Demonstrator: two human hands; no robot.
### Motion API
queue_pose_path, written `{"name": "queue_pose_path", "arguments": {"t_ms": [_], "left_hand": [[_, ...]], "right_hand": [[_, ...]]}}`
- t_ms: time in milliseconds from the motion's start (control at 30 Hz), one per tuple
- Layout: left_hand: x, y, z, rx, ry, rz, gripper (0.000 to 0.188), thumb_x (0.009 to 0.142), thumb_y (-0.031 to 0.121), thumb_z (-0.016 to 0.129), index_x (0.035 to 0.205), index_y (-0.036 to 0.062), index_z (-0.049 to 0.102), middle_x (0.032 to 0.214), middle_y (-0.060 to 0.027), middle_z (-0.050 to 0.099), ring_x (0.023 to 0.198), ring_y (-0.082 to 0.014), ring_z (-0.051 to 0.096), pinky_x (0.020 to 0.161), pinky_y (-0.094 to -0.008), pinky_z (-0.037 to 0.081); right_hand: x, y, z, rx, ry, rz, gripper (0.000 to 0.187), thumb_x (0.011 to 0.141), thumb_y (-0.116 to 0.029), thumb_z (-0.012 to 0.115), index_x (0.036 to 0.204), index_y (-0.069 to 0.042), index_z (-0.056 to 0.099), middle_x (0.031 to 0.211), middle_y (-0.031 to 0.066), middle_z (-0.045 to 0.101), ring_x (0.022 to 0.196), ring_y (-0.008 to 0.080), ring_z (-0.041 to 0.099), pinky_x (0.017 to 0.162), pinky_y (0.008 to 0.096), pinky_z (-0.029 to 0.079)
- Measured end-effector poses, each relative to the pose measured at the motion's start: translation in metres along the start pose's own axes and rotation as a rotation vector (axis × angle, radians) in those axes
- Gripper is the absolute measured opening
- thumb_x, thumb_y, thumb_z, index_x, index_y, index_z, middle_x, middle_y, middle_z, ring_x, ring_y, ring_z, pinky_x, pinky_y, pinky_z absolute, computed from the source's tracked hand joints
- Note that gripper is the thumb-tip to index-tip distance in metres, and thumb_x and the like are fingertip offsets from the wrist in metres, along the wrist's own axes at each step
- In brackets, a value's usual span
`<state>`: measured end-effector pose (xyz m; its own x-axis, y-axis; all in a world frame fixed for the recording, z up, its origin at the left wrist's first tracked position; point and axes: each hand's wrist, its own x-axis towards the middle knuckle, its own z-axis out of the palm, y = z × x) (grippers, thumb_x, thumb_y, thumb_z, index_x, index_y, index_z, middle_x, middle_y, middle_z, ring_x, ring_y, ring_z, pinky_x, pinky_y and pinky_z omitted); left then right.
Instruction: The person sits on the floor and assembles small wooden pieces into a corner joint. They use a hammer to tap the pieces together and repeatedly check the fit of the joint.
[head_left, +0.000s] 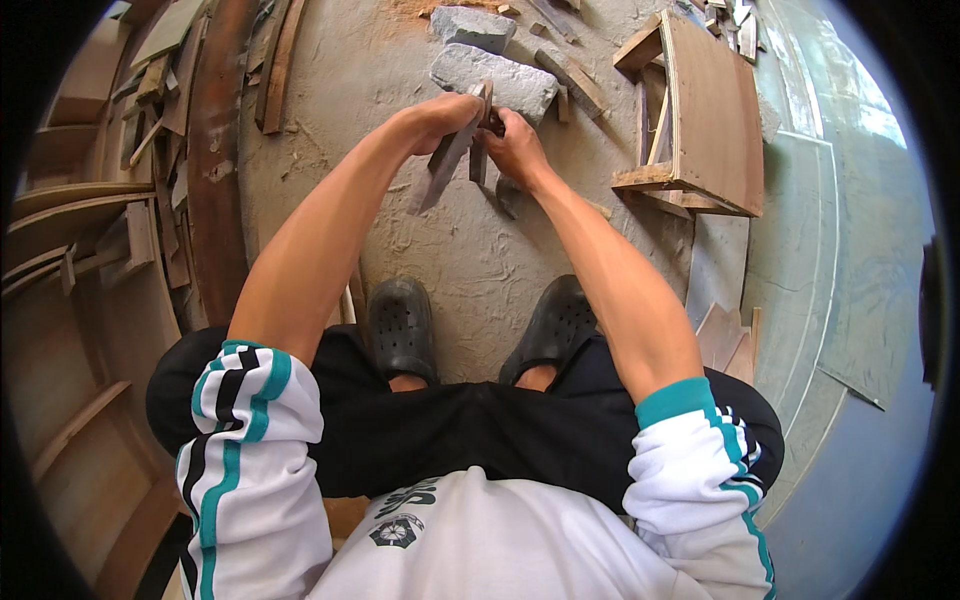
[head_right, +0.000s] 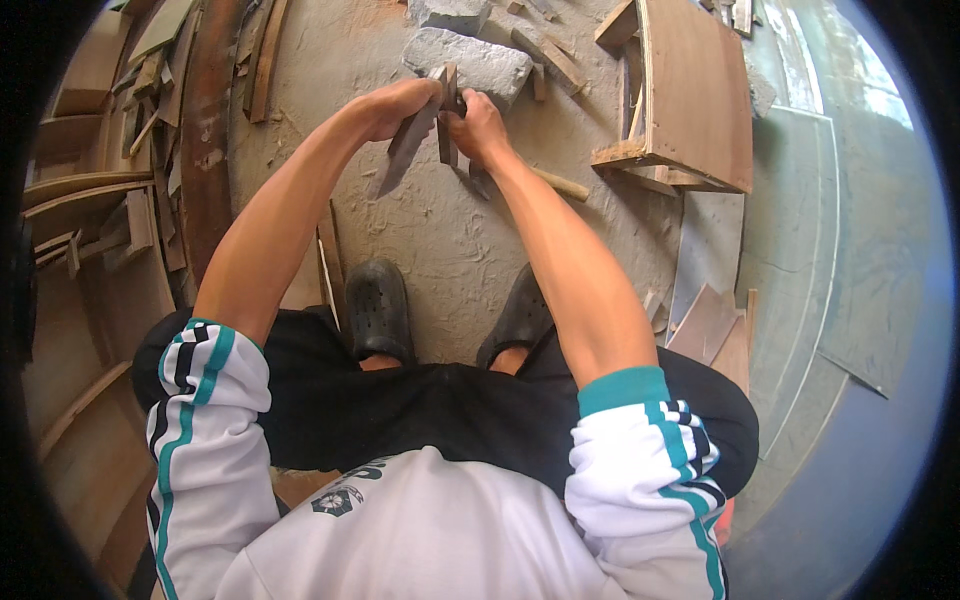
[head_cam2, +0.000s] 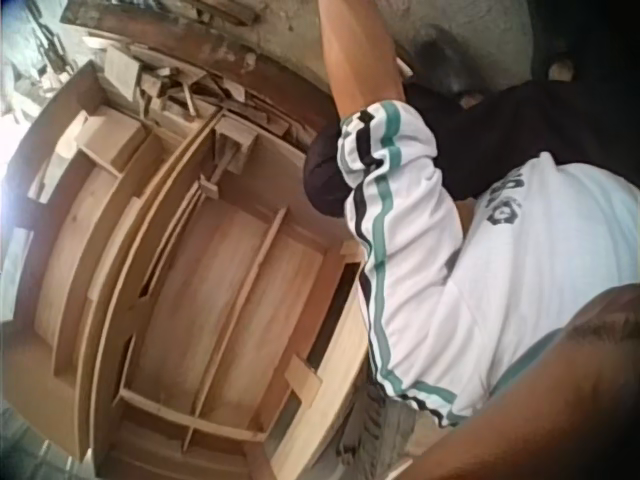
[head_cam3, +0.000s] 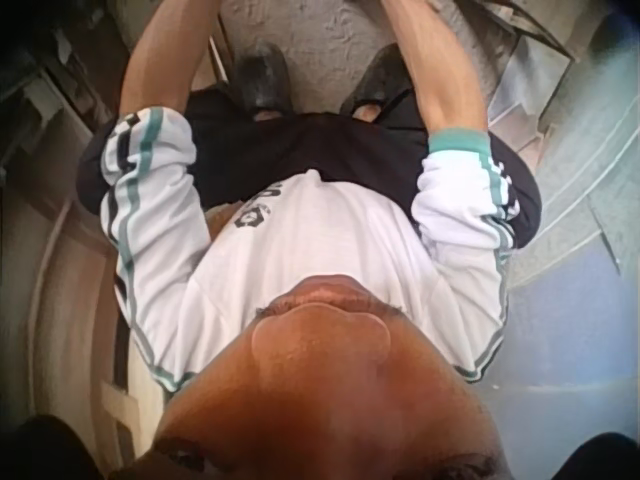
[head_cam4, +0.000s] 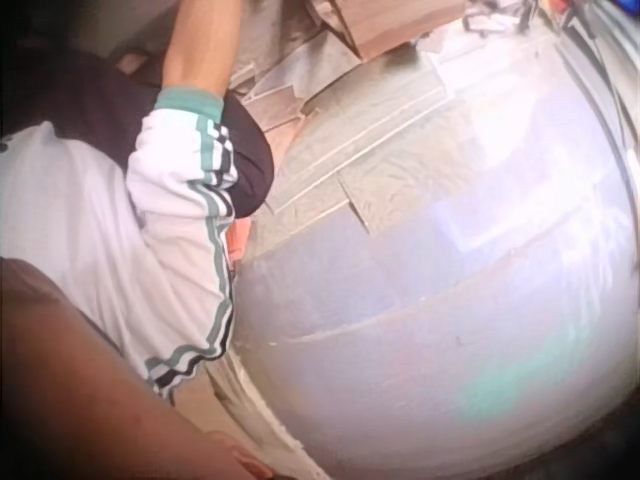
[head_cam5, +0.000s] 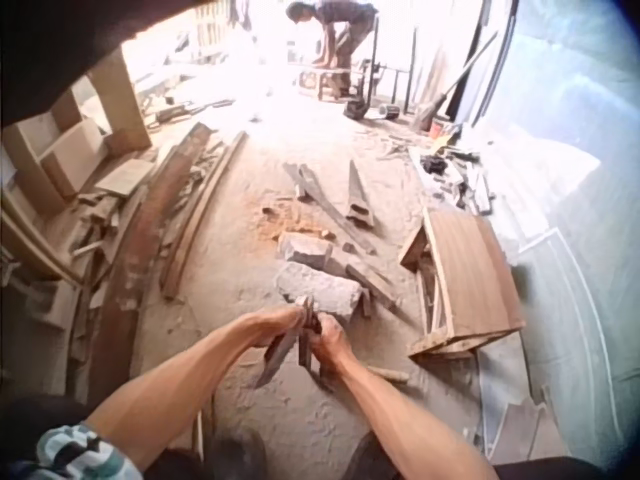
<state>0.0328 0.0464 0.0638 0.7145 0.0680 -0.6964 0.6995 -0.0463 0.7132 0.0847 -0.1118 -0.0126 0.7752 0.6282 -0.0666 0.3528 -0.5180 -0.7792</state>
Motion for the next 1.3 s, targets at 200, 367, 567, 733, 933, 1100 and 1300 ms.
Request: {"name": "queue_pose_path", "arguments": {"t_ms": [200,367,567,733,933,1100,1300], "left_hand": [[0.023,-0.006,0.008,0.143,0.285,0.16,0.035,0.095,0.024,0.059,0.109,-0.0089,0.061,0.091,-0.0151,0.068,0.075,-0.0201,0.067,0.067,-0.034,0.055],[0.021,-0.003,0.025,0.291,0.379,0.192,0.041,0.093,0.03,0.064,0.113,-0.0062,0.061,0.086,-0.0166,0.071,0.07,-0.0216,0.07,0.065,-0.0347,0.055],[0.031,0.01,0.033,0.518,0.562,0.127,0.046,0.087,0.038,0.068,0.102,-0.0058,0.067,0.082,-0.0212,0.071,0.075,-0.0289,0.071,0.072,-0.0414,0.054],[0.03,0.037,0.029,0.591,0.501,0.049,0.044,0.081,0.035,0.07,0.089,-0.0074,0.07,0.094,-0.0316,0.068,0.094,-0.0455,0.067,0.086,-0.0486,0.052],[0.039,0.059,0.025,0.701,0.388,-0.087,0.041,0.079,0.031,0.069,0.09,-0.008,0.07,0.096,-0.0333,0.068,0.096,-0.0456,0.067,0.088,-0.0482,0.052],[0.039,0.053,0.037,0.713,0.475,-0.048,0.039,0.08,0.029,0.065,0.089,-0.0084,0.07,0.095,-0.0334,0.068,0.096,-0.0466,0.067,0.087,-0.0486,0.052],[0.04,0.051,0.023,0.686,0.444,-0.046,0.039,0.081,0.031,0.066,0.088,-0.0078,0.07,0.092,-0.0324,0.068,0.093,-0.0469,0.067,0.085,-0.0493,0.053]], "right_hand": [[0.017,0.004,-0.002,-0.016,0.061,0.122,0.044,0.086,-0.033,0.066,0.118,-0.003,0.065,0.11,0.0224,0.069,0.105,0.0374,0.066,0.088,0.0419,0.051],[0.012,0.01,-0.006,0.058,0.117,0.178,0.042,0.086,-0.033,0.067,0.115,-0.002,0.065,0.107,0.0223,0.07,0.101,0.038,0.067,0.086,0.0432,0.053],[0.012,0.019,0.0,0.113,0.177,0.175,0.041,0.083,-0.026,0.071,0.111,0.003,0.06,0.1,0.0269,0.069,0.099,0.0426,0.066,0.084,0.0471,0.052],[0.013,0.019,-0.005,0.181,0.117,0.215,0.037,0.084,-0.024,0.071,0.108,0.001,0.057,0.099,0.0253,0.069,0.096,0.0435,0.066,0.082,0.0484,0.052],[0.007,0.017,-0.002,0.297,0.119,0.248,0.032,0.088,-0.02,0.069,0.108,0.0,0.055,0.099,0.0257,0.069,0.096,0.0449,0.066,0.081,0.0499,0.052],[0.008,0.027,0.004,0.247,0.015,0.251,0.04,0.087,-0.024,0.071,0.109,0.001,0.049,0.093,0.0324,0.066,0.093,0.051,0.063,0.078,0.0553,0.05],[0.011,0.017,-0.011,0.205,-0.066,0.135,0.052,0.084,-0.026,0.076,0.112,0.001,0.042,0.089,0.0338,0.066,0.092,0.0513,0.064,0.078,0.0556,0.051]]}}
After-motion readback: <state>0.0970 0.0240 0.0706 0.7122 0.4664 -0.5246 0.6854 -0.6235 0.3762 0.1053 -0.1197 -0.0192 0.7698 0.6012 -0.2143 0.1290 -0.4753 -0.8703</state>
